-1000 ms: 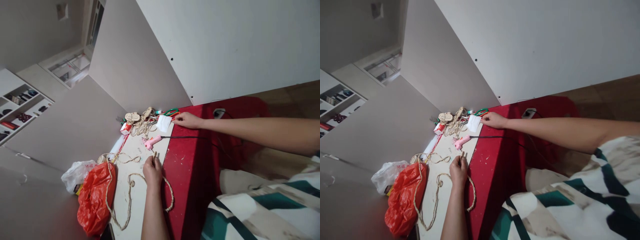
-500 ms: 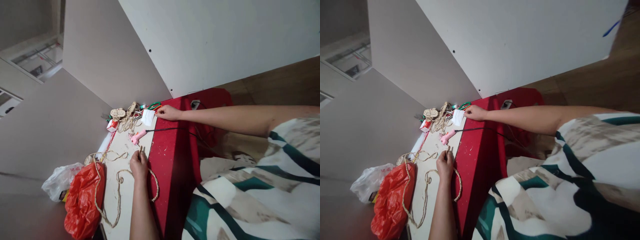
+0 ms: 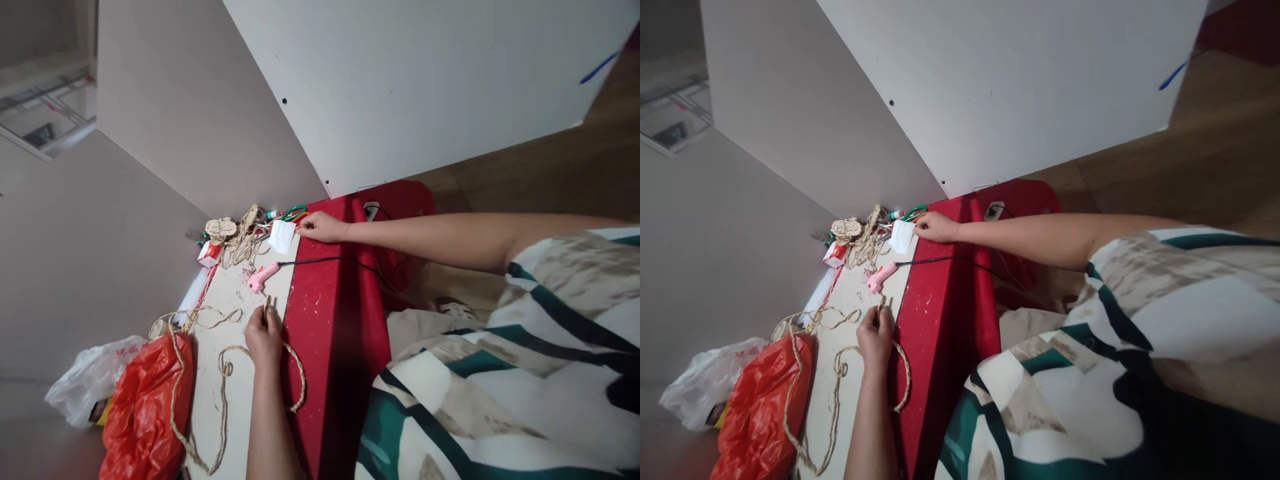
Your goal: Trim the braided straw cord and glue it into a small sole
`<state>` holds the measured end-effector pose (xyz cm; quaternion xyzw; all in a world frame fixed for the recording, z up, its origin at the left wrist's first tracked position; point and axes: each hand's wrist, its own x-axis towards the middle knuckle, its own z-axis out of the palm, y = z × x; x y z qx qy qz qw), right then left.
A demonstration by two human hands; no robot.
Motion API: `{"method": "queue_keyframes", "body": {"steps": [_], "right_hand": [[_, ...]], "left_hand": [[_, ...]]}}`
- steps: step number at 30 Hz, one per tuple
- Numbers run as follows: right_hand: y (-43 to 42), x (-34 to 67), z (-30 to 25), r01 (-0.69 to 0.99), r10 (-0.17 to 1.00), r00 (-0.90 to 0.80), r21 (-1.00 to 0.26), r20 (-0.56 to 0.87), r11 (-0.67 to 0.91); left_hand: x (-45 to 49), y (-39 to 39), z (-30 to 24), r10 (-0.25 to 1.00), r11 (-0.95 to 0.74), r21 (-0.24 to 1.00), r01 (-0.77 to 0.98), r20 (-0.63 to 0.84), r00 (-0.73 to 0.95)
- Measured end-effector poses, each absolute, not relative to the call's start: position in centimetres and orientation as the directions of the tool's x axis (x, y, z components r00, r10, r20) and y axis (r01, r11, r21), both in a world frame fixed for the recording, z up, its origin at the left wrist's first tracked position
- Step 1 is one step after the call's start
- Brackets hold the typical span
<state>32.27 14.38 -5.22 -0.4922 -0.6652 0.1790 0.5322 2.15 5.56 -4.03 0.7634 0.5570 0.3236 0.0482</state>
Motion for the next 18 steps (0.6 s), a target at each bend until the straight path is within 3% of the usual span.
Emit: {"method": "queue_keyframes", "body": {"steps": [18], "right_hand": [[14.8,32.5,-5.7,0.399,0.826,0.104,-0.784,0.554,0.476]], "left_hand": [[0.7,5.6,-4.3,0.906,-0.338,0.507,0.793,0.404,0.128]]}}
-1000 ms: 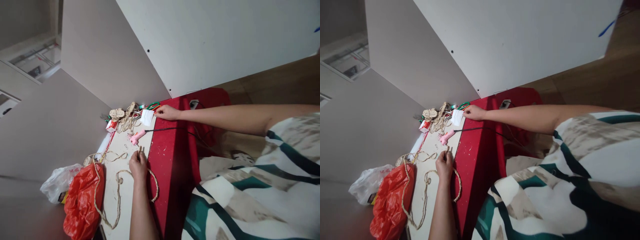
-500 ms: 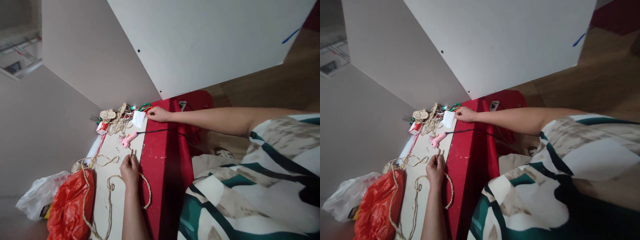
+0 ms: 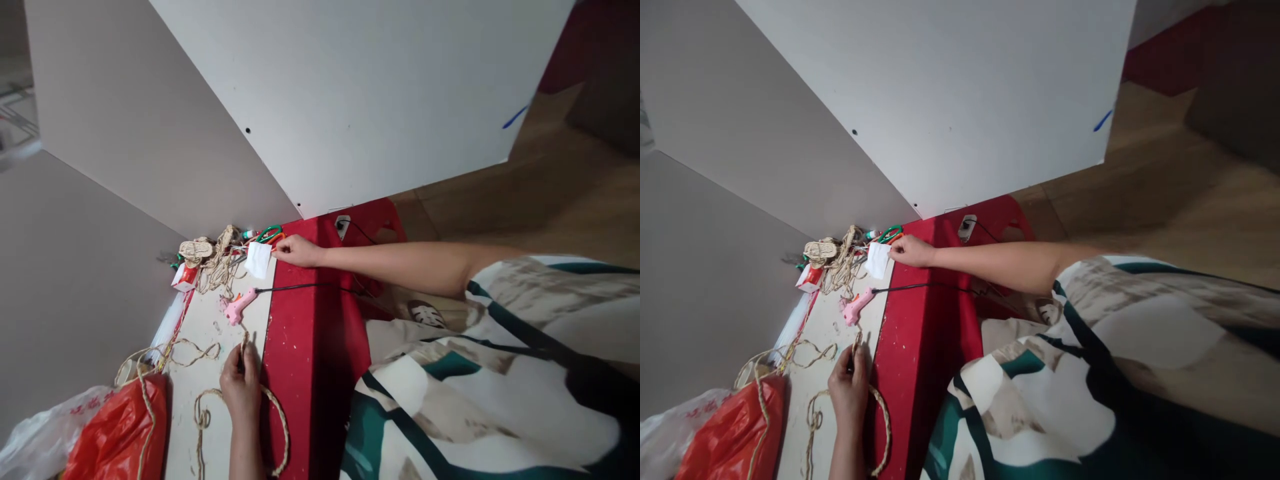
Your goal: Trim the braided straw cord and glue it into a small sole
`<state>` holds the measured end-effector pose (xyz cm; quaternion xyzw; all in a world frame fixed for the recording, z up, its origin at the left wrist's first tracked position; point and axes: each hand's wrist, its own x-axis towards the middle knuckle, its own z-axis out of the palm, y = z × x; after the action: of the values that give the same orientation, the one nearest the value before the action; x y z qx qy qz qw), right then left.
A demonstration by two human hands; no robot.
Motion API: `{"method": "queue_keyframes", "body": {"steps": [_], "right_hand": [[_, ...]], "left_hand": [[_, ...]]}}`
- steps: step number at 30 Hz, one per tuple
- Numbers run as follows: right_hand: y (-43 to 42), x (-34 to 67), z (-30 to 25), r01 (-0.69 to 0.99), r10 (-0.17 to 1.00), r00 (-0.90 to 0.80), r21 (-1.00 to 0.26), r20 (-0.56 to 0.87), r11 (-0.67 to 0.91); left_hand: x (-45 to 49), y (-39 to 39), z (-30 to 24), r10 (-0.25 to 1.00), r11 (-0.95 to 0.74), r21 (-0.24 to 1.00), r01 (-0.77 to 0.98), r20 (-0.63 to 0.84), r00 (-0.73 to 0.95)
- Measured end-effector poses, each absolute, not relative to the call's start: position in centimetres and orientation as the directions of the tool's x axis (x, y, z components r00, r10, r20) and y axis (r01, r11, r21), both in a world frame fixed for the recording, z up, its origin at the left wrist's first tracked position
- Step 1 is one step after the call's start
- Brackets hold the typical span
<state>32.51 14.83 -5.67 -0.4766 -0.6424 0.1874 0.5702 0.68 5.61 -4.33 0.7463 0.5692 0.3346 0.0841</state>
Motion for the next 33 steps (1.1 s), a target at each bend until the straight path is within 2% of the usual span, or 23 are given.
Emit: {"method": "queue_keyframes", "body": {"steps": [14,33], "right_hand": [[14.0,32.7,-5.4,0.364,0.820,0.100,-0.787,0.564,0.498],[14.4,32.5,-5.9,0.369,0.802,0.189,-0.798,0.567,0.477]], "left_hand": [[0.9,4.6,-3.5,0.939,-0.249,0.540,0.804,0.339,0.063],[1.0,4.1,-3.7,0.914,-0.309,0.518,0.798,0.394,0.098]]}}
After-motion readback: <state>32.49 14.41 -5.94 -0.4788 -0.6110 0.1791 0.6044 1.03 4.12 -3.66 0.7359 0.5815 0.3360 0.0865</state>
